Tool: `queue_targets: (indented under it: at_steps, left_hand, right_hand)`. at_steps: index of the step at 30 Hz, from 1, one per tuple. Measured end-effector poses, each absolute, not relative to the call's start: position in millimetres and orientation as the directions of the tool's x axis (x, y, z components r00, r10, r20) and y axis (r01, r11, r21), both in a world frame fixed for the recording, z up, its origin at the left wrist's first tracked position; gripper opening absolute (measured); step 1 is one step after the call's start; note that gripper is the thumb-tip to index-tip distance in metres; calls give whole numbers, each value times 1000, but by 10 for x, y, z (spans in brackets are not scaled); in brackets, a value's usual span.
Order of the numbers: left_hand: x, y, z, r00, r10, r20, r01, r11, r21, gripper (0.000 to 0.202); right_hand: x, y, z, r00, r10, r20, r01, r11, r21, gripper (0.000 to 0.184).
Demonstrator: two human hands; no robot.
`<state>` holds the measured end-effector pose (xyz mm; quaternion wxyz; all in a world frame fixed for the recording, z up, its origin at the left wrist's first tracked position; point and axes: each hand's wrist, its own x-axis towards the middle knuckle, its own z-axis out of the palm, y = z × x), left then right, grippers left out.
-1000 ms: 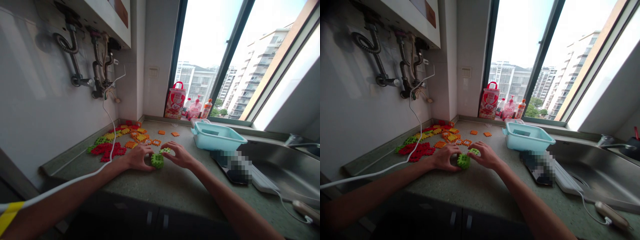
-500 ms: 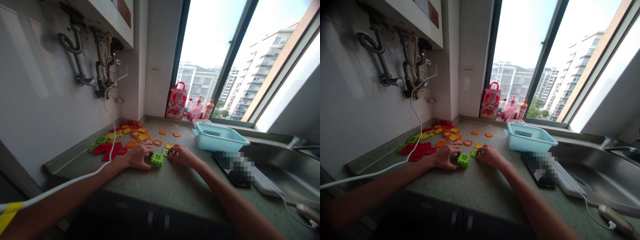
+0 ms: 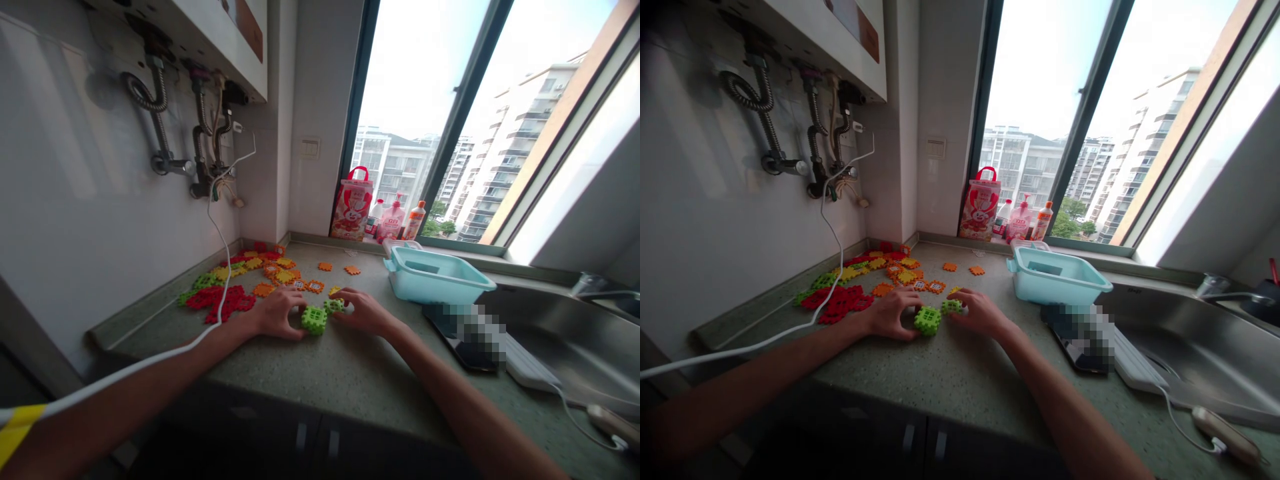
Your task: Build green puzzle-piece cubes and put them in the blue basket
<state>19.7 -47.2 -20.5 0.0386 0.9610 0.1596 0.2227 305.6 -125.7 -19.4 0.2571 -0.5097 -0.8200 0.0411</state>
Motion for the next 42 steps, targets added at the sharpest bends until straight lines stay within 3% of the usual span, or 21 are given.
queue_targets:
  at_steps: [4, 10, 14, 18, 27, 30, 36, 38, 42]
  left_hand:
    - [200, -481, -194, 848, 330, 416, 295, -944, 147, 38]
    - [212, -484, -192, 842, 344, 417, 308, -939, 153, 34]
    - [214, -461, -218, 840, 350, 415, 310, -937, 164, 32]
    - [212, -429, -259, 843, 331, 424, 292, -943, 157, 34]
    - [226, -443, -247, 833, 344, 434, 303, -939, 163, 35]
    - [217, -429, -264, 835, 339, 434, 297, -941, 164, 35]
    - [184, -414, -257, 843, 332, 424, 298, -943, 146, 40]
    - [180, -411, -248, 844, 331, 423, 300, -944, 139, 42]
    - [182, -402, -252, 847, 317, 426, 282, -948, 144, 36]
  right_hand:
    - [3020, -1253, -208, -376, 869, 322, 790, 482, -380, 22]
    - [3065, -1282, -159, -340, 905, 257, 813, 420, -403, 22]
    - [3008, -1318, -86, -227, 879, 420, 862, 382, -333, 30]
    - [2764, -1426, 18, -223, 768, 600, 800, 496, -338, 29]
    - [2519, -1486, -19, -382, 776, 502, 784, 560, -269, 23]
    - [2600, -1493, -19, -367, 791, 489, 785, 545, -293, 35]
    - [2693, -1491, -156, -319, 913, 255, 829, 399, -392, 94]
    - [2679, -1472, -201, -324, 915, 241, 828, 398, -396, 98]
    - [2631, -1442, -214, -320, 911, 259, 821, 404, -404, 90]
